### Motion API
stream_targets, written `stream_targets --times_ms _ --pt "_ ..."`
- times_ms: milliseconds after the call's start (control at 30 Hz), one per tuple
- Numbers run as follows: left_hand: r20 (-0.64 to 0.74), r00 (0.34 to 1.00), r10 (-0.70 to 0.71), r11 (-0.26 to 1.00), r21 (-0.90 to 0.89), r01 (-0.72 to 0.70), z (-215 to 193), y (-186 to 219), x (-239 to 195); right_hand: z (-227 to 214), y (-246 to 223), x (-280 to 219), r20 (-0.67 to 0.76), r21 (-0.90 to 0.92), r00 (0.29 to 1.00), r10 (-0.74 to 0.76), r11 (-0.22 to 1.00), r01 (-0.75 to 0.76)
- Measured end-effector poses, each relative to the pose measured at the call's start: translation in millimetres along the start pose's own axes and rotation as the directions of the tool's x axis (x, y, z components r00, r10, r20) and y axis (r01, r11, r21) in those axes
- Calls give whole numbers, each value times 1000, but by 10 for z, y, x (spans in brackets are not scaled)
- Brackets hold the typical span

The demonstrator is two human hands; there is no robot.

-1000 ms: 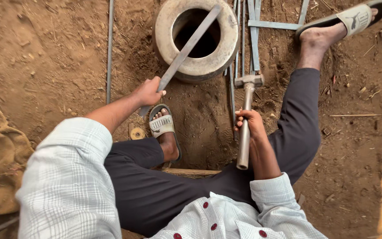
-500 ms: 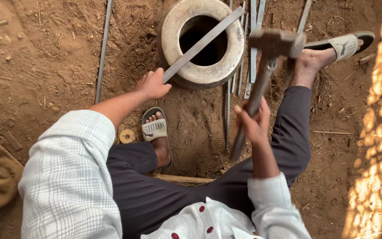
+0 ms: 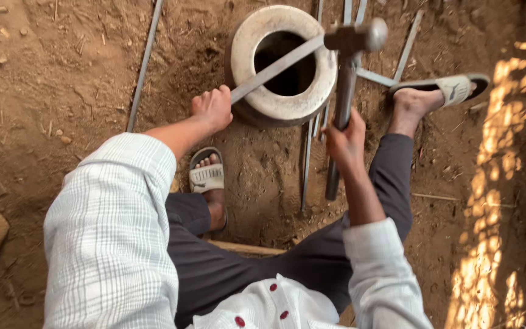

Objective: The person sits on the ground and repeatedly strikes a metal rod with a hammer while holding it against a concrete ring. The person adjusts the rod's position and continues hammering throughout the clip.

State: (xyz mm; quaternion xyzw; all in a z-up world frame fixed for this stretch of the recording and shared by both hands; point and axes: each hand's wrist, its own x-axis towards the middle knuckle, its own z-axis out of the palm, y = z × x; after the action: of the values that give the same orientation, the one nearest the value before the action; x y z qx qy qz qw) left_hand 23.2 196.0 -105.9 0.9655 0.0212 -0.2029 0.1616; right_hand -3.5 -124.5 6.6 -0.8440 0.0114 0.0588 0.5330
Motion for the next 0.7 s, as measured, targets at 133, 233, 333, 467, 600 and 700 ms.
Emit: stream_targets --times_ms 133,233,333,467,600,700 --pt "34 999 7 999 33 -8 -19 -18 19 -73 -177 -300 -20 80 975 -222 972 223" --pt "76 997 -28 999 23 26 3 -5 40 -86 -134 -219 -110 58 843 -527 843 535" --pt "32 999 8 999 41 -9 -19 -28 56 0 -32 94 -215 -175 745 -631 776 606" --pt "32 999 19 999 44 -20 -47 -80 24 359 115 416 -104 -364 988 -112 929 67" --pt "-20 999 28 1000 7 -28 -116 -38 126 401 59 439 -126 -243 992 18 969 -48" --pt "-93 987 129 989 80 -122 -115 -69 163 147 -137 248 -166 68 985 55 997 -45"
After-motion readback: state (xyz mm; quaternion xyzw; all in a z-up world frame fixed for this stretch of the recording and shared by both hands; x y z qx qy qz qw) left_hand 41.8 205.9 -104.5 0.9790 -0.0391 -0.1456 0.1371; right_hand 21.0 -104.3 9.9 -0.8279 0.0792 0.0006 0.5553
